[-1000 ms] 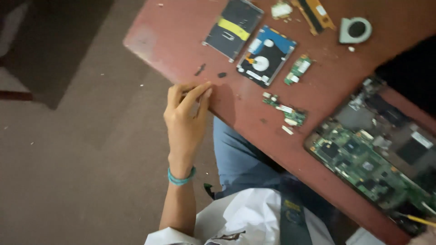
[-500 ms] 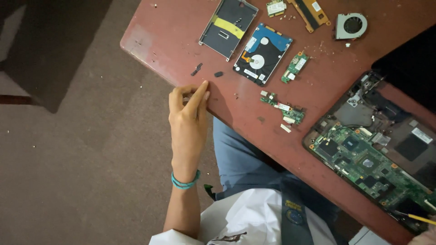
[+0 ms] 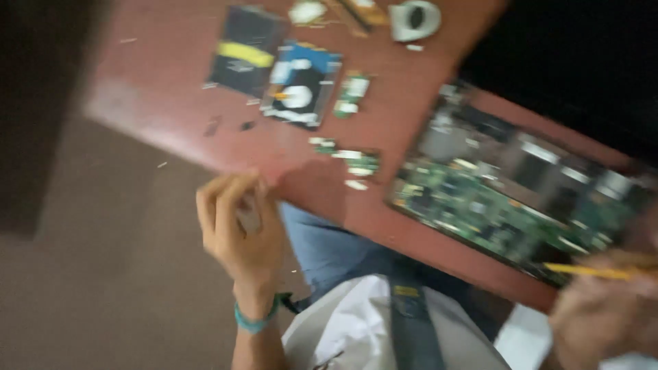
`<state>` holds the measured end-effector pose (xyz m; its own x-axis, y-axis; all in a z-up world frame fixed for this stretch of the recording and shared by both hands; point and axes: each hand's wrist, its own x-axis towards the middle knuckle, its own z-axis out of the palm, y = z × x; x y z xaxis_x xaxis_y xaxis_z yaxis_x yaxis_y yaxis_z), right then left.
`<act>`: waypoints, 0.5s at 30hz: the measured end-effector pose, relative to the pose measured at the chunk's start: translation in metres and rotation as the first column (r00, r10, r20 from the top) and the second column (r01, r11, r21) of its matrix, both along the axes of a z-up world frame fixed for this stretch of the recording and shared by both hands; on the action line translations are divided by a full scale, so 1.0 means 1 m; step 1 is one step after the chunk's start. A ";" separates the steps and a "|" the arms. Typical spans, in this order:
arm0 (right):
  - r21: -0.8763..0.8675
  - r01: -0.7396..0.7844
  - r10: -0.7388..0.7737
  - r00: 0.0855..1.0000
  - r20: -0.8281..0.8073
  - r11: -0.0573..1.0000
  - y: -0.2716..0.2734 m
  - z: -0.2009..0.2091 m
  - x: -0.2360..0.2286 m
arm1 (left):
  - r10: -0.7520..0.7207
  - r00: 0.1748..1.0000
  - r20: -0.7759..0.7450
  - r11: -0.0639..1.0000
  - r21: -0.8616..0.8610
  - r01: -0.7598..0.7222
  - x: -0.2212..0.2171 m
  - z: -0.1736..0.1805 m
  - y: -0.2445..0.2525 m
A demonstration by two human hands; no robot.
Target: The person uses a screwdriver to remove screws from a laptop motherboard and then lifts the board out of the laptop chassis. They hold the motherboard in their hands, turning it over to show both sides, while other disassembled parts like a hard drive and fan sit on the table.
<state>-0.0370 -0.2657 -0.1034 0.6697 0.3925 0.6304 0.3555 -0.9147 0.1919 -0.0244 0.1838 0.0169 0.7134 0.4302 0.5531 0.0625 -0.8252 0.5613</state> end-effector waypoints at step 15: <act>0.852 0.247 0.402 0.914 -0.047 -0.462 0.084 0.078 0.035 | -0.879 0.377 -0.291 0.425 -0.121 0.897 0.033 -0.002 -0.176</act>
<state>-0.0019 -0.1818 -0.0251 0.9117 -0.4101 -0.0258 0.1609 0.4140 -0.8959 0.0089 0.0081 0.0150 0.7821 -0.5637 0.2655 -0.5879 -0.5263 0.6143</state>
